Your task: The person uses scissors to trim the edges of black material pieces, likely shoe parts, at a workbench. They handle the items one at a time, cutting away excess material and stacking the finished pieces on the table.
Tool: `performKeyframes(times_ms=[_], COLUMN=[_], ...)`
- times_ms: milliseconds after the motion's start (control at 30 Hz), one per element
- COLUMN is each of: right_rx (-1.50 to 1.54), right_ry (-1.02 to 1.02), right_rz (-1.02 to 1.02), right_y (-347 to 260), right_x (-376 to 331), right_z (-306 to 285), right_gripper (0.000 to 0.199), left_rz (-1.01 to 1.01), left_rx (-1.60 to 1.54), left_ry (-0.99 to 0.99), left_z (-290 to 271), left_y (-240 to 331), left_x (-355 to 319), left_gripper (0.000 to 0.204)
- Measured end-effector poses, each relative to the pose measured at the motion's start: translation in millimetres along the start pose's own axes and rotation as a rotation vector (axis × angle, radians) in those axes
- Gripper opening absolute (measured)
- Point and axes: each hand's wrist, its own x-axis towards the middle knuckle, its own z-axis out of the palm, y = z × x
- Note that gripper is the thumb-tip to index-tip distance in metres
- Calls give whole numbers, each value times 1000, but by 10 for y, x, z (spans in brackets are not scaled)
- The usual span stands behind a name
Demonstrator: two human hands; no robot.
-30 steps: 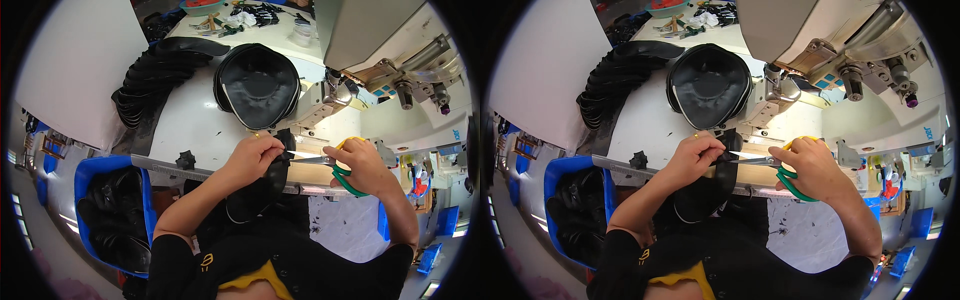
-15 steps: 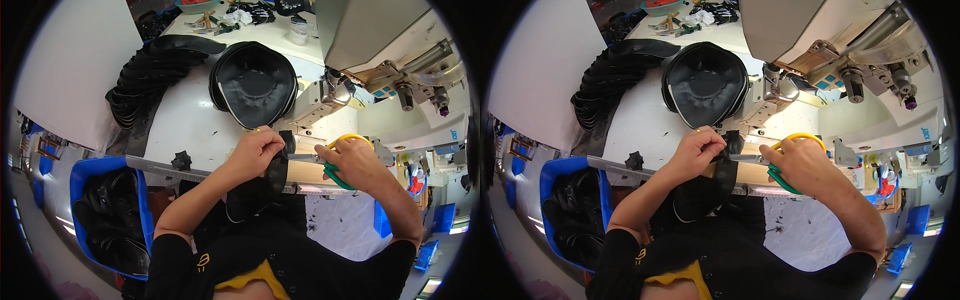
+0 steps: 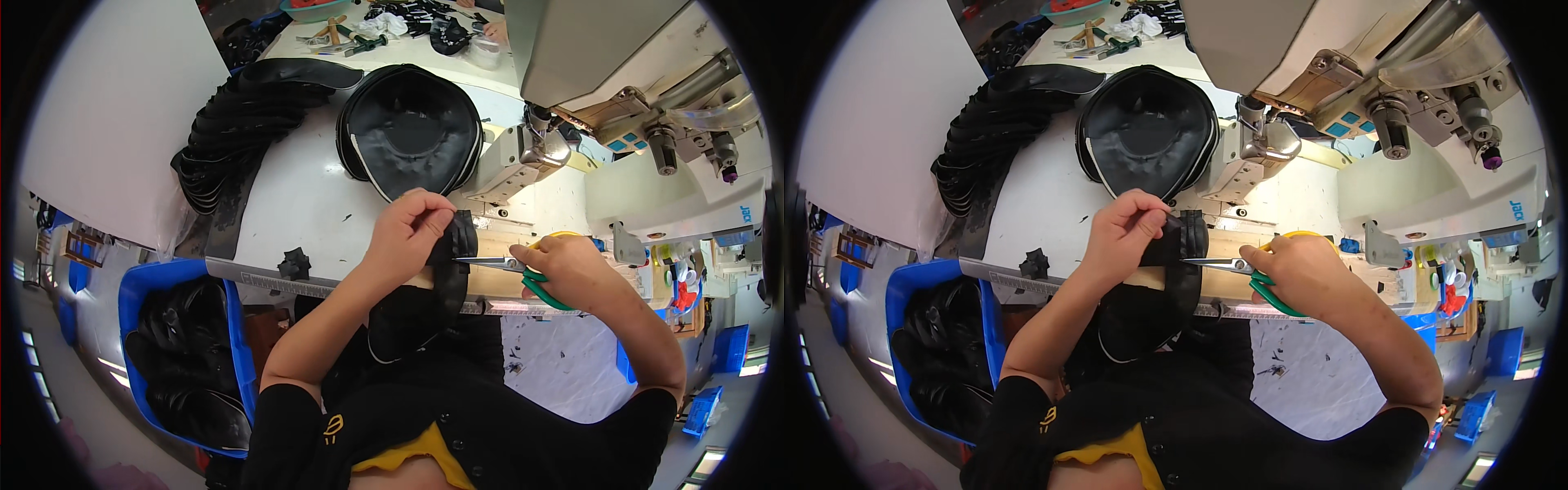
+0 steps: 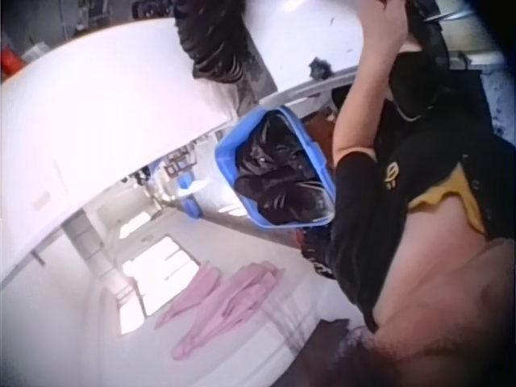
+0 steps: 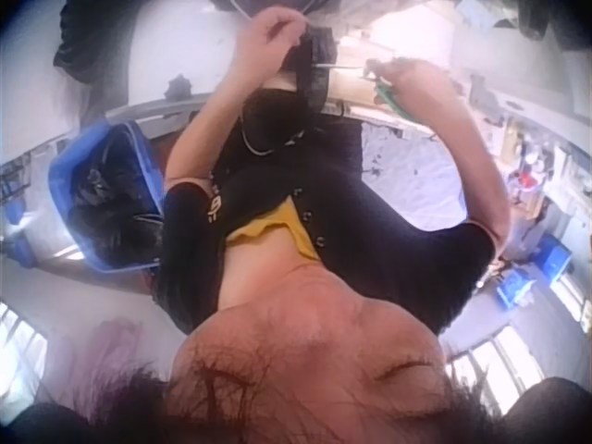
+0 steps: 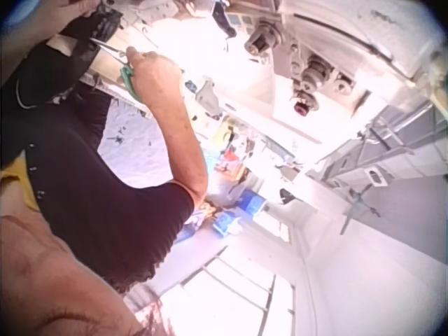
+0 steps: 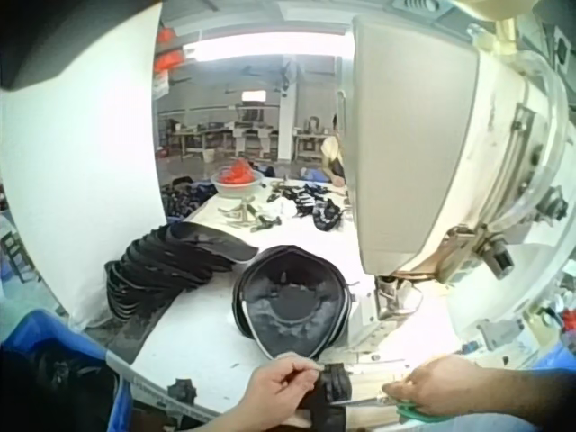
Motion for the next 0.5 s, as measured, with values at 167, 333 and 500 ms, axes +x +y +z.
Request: performKeyframes(times_ms=[167, 333, 500], right_rx=[53, 93, 97], right_ry=[83, 130, 182], right_rz=[40, 24, 21], right_y=[21, 11, -18], right_x=[-40, -43, -21], right_z=[134, 176, 188], right_gripper=[46, 47, 47], left_rz=[391, 4, 41], left_rx=[432, 1273, 1332], left_ry=[515, 202, 45], left_z=[-682, -1352, -1251], left_y=[80, -190, 207], left_x=[-263, -1043, -1003], left_gripper=[6, 14, 18])
